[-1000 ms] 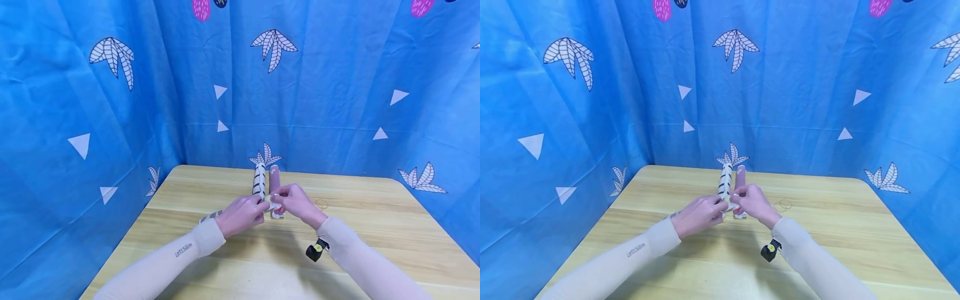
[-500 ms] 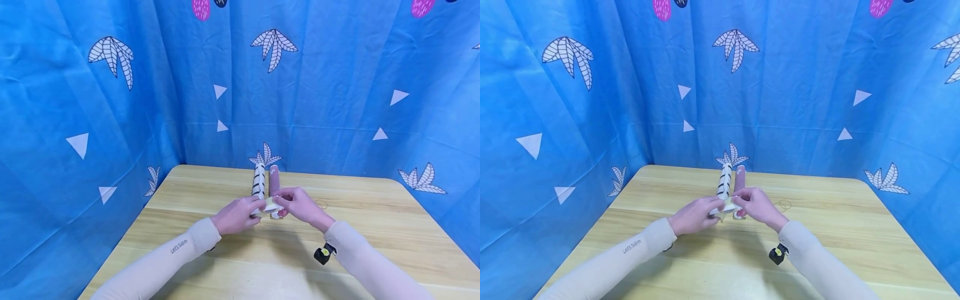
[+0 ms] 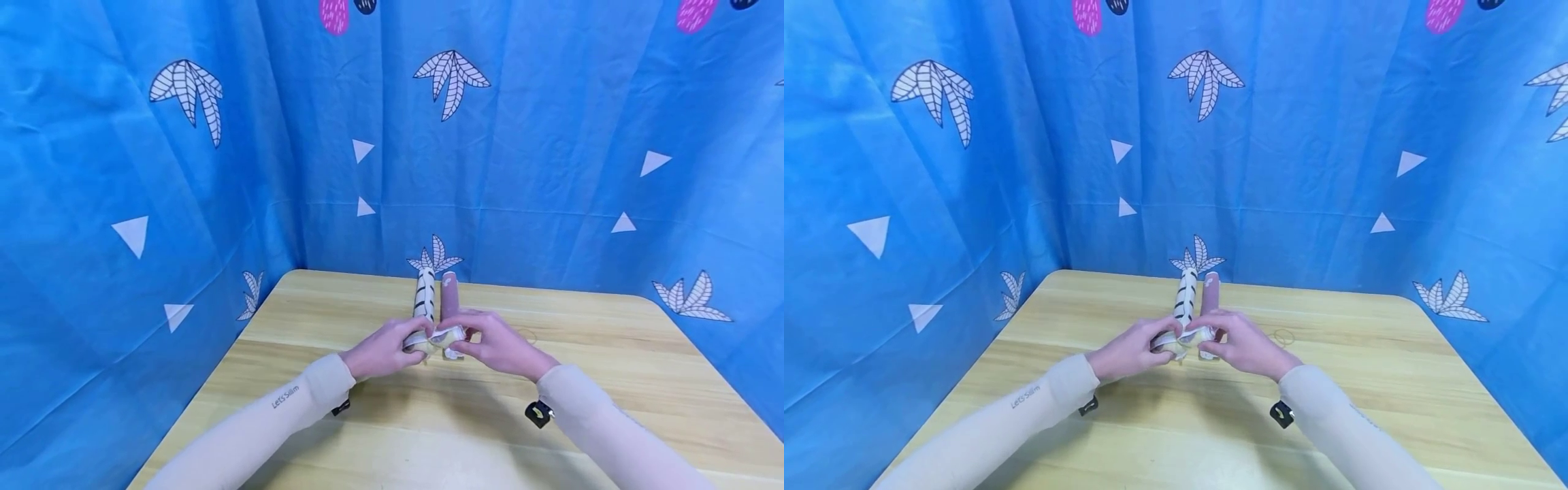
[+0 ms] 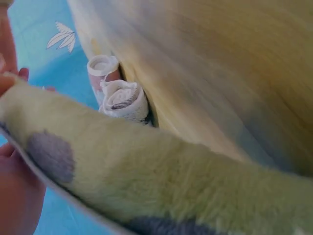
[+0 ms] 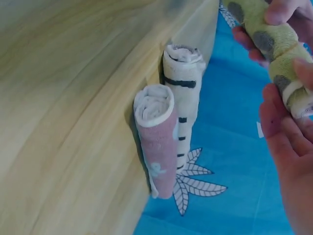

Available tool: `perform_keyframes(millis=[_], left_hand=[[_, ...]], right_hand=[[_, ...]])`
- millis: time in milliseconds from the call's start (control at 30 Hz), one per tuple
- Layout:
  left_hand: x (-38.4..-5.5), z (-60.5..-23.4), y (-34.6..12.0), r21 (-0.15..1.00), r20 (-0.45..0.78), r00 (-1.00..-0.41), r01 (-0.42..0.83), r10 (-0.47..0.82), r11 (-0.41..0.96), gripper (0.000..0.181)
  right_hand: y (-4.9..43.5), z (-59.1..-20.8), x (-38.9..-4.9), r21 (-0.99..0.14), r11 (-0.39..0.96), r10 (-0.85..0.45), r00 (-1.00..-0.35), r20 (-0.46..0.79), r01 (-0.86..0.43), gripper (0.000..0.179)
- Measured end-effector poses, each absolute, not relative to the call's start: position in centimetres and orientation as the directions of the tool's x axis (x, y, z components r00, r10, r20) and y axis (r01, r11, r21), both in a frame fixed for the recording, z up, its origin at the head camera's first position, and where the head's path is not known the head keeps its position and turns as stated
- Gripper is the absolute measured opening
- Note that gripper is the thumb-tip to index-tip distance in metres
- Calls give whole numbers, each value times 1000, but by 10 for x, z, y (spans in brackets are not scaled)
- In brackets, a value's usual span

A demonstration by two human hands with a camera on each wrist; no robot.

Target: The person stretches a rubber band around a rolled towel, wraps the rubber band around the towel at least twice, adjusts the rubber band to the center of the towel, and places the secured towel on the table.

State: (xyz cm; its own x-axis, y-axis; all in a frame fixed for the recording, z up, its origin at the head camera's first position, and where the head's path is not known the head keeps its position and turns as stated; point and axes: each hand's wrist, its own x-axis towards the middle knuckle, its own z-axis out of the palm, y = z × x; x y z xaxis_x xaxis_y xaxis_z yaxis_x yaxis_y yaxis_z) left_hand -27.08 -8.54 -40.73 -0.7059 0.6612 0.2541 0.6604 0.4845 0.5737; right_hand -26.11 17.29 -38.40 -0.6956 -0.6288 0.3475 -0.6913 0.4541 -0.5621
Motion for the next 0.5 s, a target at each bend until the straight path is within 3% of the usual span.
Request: perform_keyframes(millis=[100,333,500], left_hand=[[-268,-409,-83,471,327,-676,722,660,506,31],[-262,-410,-84,187,518,-499,859,695,477,46],[-260,-406,-85,104,543,-461,867,702,488,37]], right_hand=[[173,-384,-261,-593,450,-592,-720,362,-668,34],[170,-385,-261,-712,445,-485,-815,318,-543,29],[166,-383,-260,-754,443,-446,-849,284,-485,26]])
